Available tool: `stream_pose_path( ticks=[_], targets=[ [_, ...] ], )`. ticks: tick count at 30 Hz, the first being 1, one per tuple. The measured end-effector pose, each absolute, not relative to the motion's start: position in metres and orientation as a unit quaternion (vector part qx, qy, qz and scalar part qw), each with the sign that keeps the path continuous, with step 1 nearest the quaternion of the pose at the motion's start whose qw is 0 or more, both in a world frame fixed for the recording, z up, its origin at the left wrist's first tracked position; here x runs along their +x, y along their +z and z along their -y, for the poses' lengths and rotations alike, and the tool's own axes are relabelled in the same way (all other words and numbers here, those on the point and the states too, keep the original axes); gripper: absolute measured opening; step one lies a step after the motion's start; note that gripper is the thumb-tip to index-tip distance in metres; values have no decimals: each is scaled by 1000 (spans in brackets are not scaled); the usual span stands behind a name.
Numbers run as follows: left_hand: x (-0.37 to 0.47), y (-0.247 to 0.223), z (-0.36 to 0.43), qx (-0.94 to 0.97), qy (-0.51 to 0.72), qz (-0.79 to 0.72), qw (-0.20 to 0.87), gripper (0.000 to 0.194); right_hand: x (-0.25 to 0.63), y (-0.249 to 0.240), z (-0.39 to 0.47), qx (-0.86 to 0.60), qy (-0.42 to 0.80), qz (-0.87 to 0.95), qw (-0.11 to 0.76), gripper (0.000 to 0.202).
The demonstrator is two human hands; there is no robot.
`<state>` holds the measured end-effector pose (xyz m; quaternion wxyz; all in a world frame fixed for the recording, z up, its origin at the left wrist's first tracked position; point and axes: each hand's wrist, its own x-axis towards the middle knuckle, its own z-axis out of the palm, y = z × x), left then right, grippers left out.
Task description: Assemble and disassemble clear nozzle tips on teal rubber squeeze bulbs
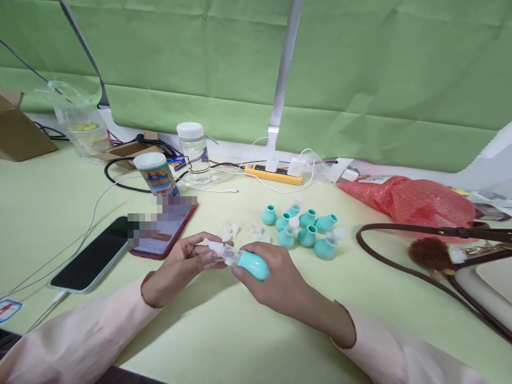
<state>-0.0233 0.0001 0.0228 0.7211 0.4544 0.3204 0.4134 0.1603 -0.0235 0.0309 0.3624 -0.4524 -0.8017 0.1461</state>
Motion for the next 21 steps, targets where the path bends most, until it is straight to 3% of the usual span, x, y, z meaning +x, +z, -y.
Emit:
stream_pose_path(
  ticks=[11,21],
  targets=[
    [-22,24,1,443,424,-285,737,18,162,27,32,-413,-13,855,315,16],
    [-23,20,1,470,417,-262,733,15,162,43,36,-462,174,811,315,12]
  ],
)
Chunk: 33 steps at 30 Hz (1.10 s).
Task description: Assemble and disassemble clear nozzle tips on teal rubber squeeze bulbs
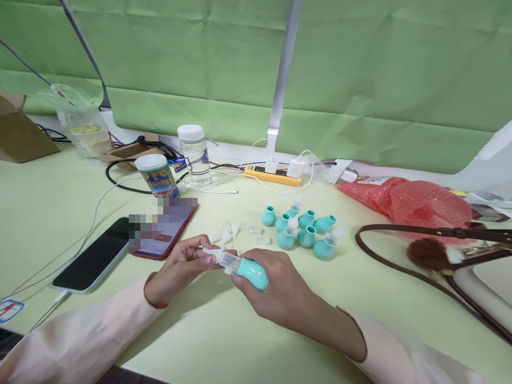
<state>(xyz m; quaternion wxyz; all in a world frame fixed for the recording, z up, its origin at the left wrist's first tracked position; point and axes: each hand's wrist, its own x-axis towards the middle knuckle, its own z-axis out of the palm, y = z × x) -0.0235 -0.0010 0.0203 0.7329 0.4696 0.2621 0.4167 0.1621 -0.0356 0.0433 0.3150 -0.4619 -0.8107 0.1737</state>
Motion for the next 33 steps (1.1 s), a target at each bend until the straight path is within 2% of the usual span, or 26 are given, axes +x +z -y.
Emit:
stream_pose_path(
  ticks=[7,12,20,28,33],
  targets=[
    [-20,19,3,414,416,-218,780,14,153,44,36,-508,430,680,308,20],
    [-19,21,5,431,427,-220,764,16,150,42,38,-485,580,577,309,27],
    [-23,19,5,483,423,-231,731,17,150,46,40,-469,614,557,304,29],
    [-25,20,3,469,377,-227,766,20,149,47,41,-479,614,558,287,27],
    [-25,20,2,480,390,-225,753,18,150,44,40,-478,603,571,287,27]
  ],
)
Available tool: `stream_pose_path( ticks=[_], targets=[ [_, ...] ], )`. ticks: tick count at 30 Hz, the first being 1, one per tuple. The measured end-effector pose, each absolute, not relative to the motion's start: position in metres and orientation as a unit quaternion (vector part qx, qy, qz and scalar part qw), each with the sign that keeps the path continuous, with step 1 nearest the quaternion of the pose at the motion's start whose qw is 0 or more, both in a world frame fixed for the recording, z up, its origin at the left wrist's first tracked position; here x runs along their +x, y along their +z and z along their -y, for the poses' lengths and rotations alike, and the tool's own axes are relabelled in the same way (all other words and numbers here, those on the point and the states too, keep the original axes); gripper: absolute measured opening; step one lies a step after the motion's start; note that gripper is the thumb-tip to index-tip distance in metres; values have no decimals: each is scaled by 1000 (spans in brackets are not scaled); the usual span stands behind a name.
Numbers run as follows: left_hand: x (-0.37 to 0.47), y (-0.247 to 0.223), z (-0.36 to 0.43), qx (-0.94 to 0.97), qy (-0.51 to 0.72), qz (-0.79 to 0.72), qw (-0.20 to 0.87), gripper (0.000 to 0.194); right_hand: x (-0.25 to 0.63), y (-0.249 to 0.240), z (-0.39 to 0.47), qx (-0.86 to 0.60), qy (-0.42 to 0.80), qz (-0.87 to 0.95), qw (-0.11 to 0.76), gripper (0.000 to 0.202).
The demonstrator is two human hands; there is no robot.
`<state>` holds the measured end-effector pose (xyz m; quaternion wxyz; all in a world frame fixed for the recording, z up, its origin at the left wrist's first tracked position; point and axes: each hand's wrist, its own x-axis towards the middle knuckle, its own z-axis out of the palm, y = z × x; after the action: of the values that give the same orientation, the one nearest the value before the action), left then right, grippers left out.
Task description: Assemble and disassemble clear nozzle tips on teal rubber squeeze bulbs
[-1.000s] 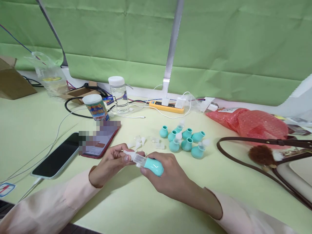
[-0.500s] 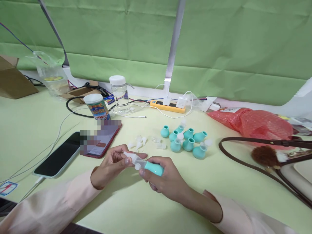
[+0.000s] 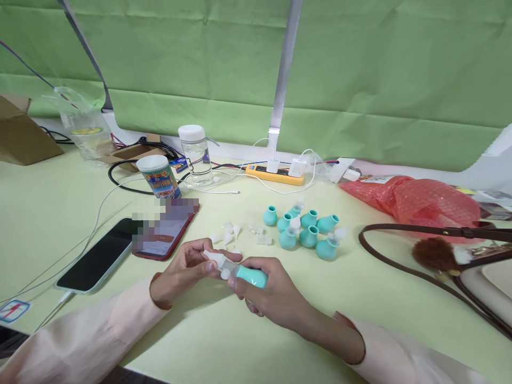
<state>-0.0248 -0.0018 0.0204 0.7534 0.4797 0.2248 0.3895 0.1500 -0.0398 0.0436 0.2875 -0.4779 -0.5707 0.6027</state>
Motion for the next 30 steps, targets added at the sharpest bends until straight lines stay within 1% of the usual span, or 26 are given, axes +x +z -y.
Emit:
stream_pose_path(
  ticks=[4,8,9,11,13,14,16,18,19,22,24,26,30],
  targets=[
    [-24,24,4,496,416,-224,728,13,154,48,39,-479,549,619,293,23],
    [-25,25,7,527,418,-229,704,9,159,55,38,-451,437,726,282,14],
    [-26,25,7,535,413,-230,700,11,161,57,37,-446,403,750,276,11],
    [-27,24,6,544,405,-223,700,25,165,60,36,-445,335,783,277,8],
    [-27,24,4,543,410,-219,699,36,171,65,35,-452,270,797,296,8],
    [-27,24,3,544,414,-224,695,37,174,69,33,-454,241,803,303,9],
    [-27,25,2,563,417,-255,667,30,181,75,30,-455,188,815,306,10],
    [-26,25,2,612,412,-316,597,20,188,81,27,-461,135,825,297,11],
    [-25,23,1,649,412,-348,537,16,192,84,26,-468,109,829,288,12],
    [-24,15,1,778,397,-395,286,15,201,87,22,-509,39,830,226,10],
    [-24,10,1,833,350,-401,150,18,206,87,20,-544,6,823,164,10],
    [-25,6,0,856,286,-421,83,21,210,86,18,-569,-17,815,113,9],
    [-25,5,-2,868,188,-457,54,21,218,82,10,-583,-38,810,52,8]
  ],
)
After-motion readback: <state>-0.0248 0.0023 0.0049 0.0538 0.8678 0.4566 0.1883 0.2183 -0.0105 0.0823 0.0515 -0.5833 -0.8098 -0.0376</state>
